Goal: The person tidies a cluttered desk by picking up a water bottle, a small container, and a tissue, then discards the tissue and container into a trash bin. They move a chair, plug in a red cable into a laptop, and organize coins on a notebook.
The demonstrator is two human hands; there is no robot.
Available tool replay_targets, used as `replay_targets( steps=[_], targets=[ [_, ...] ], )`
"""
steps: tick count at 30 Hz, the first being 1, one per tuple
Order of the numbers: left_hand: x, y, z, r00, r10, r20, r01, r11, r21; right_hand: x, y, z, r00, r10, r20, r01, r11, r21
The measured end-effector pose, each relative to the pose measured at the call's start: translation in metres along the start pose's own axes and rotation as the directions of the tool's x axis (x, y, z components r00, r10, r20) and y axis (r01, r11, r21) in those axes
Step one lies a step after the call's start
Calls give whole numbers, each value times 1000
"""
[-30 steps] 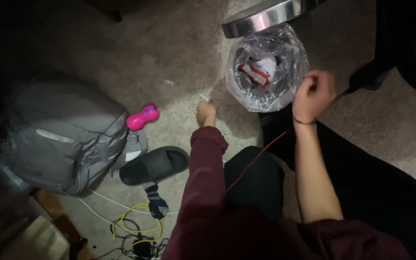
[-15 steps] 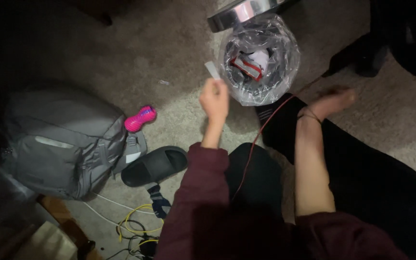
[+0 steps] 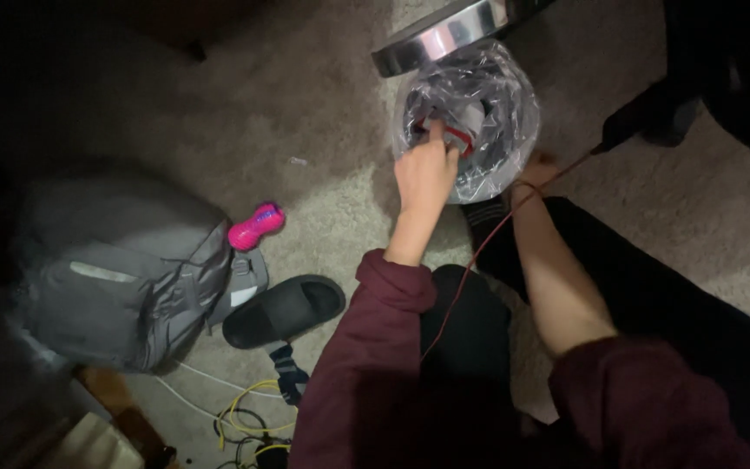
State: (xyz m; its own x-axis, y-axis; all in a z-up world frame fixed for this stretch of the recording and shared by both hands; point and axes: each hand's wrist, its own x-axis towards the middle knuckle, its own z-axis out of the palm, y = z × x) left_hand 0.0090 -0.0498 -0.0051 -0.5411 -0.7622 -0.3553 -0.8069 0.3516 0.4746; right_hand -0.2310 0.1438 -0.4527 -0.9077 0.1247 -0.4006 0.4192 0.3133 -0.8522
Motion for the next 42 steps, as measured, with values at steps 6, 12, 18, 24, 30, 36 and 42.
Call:
replay_targets(
  steps=[6, 12, 18, 24, 30, 36, 42],
  targets=[
    [21, -39, 85, 665, 255, -702, -127, 965, 231, 48, 5, -18, 968, 197, 153, -206, 977, 48],
    [23, -42, 91, 610, 271, -745, -152, 962, 226, 97, -38, -2, 864, 357, 354, -402, 913, 61],
    [21, -39, 91, 660, 251, -708, -108, 965, 241, 63, -20, -28, 694, 480, 536, -588, 808, 39],
    [16, -34, 79, 760, 211, -615, -142, 977, 160, 27, -8, -37, 494, 526, 692, -735, 678, 9],
    [2, -24, 39, 935, 105, -340, -143, 986, -87, -261, -241, -127, 773, -603, -197, 632, 762, 144],
    [-1, -23, 29, 945, 149, -291, -185, 978, -99, -363, -348, -98, 437, -896, 83, 899, 438, -6],
    [3, -30, 49, 924, 233, -303, -240, 971, 15, -375, -350, -97, 390, -816, 425, 909, 414, -39]
  ],
)
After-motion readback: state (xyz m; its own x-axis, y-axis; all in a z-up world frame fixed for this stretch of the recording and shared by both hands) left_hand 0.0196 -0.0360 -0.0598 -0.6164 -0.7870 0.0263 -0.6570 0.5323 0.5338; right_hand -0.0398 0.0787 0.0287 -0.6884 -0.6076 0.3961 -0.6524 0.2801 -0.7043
